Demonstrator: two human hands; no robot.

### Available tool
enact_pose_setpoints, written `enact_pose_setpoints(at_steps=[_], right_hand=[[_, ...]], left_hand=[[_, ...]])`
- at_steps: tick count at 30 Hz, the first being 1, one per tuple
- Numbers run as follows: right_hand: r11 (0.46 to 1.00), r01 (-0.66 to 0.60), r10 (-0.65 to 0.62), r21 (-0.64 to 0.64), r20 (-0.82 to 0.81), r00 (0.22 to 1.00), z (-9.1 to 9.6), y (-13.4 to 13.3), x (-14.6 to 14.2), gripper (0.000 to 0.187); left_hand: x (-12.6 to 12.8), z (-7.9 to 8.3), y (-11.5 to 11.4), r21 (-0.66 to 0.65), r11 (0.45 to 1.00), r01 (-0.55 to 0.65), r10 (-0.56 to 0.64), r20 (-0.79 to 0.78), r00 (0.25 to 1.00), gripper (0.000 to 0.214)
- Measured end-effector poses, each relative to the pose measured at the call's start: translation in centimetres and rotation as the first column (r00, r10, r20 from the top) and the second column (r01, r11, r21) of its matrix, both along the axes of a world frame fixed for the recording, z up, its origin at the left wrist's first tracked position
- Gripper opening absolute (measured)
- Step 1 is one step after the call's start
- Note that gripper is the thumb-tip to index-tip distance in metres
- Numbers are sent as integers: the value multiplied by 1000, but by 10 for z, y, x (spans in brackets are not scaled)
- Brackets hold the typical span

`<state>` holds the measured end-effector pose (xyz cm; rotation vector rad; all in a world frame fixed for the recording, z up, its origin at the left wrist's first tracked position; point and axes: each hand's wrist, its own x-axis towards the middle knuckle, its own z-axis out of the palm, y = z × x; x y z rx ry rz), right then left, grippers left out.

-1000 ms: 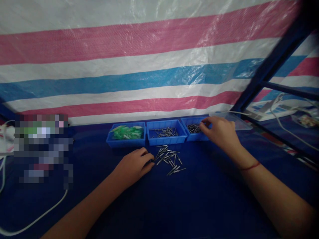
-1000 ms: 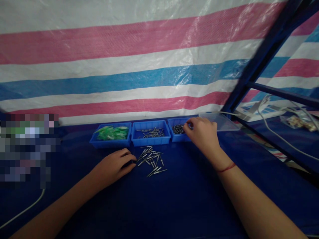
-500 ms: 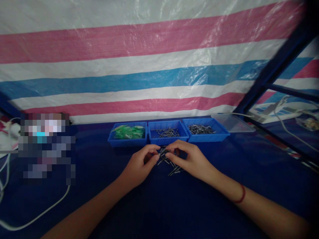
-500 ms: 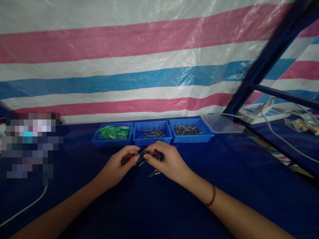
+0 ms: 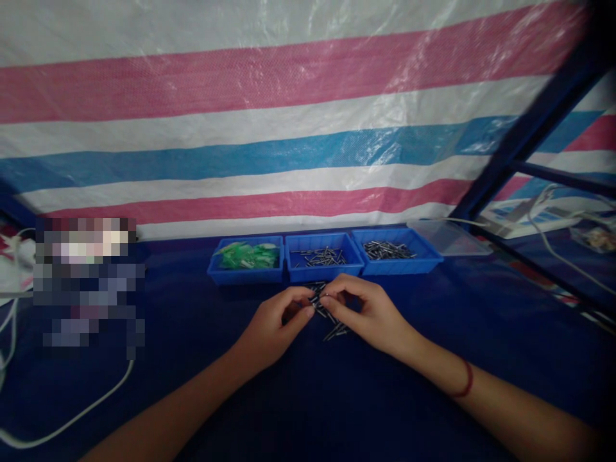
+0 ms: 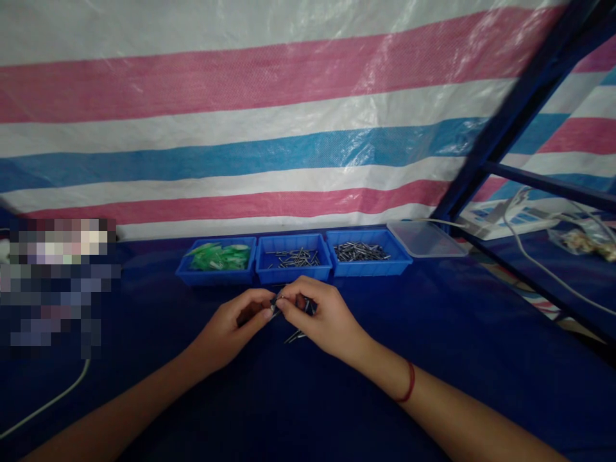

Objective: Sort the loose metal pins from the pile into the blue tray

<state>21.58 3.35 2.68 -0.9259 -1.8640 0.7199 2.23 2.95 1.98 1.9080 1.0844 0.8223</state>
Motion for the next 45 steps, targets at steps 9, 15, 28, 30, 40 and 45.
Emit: enact_pose_setpoints(at_steps=[9, 15, 28, 30, 40, 45], right_hand=[[999, 2, -3, 39, 7, 1000, 1, 0, 1, 8], [999, 5, -6, 40, 21, 1000, 0, 1, 2, 8], [991, -27, -4, 132, 227, 974, 3, 12, 11, 10], [973, 97, -150, 210, 256, 955, 9, 22, 26, 10], [561, 673, -802, 483, 520, 296, 11, 67, 125, 21], [617, 625, -778, 478, 490, 393, 12, 59, 103, 23]], left_hand=[[0, 6, 0, 133, 991, -29, 47, -130, 990, 16], [-1, 5, 0, 162, 985, -53, 75, -135, 988, 14], [-4, 9, 0, 281, 959, -44, 107, -215, 971, 18], [-6, 7, 1, 325, 946, 0, 99, -290, 952, 25], [-8, -3, 5, 371, 918, 140, 102, -563, 820, 28], [-9, -6, 6, 390, 907, 159, 119, -599, 792, 18]])
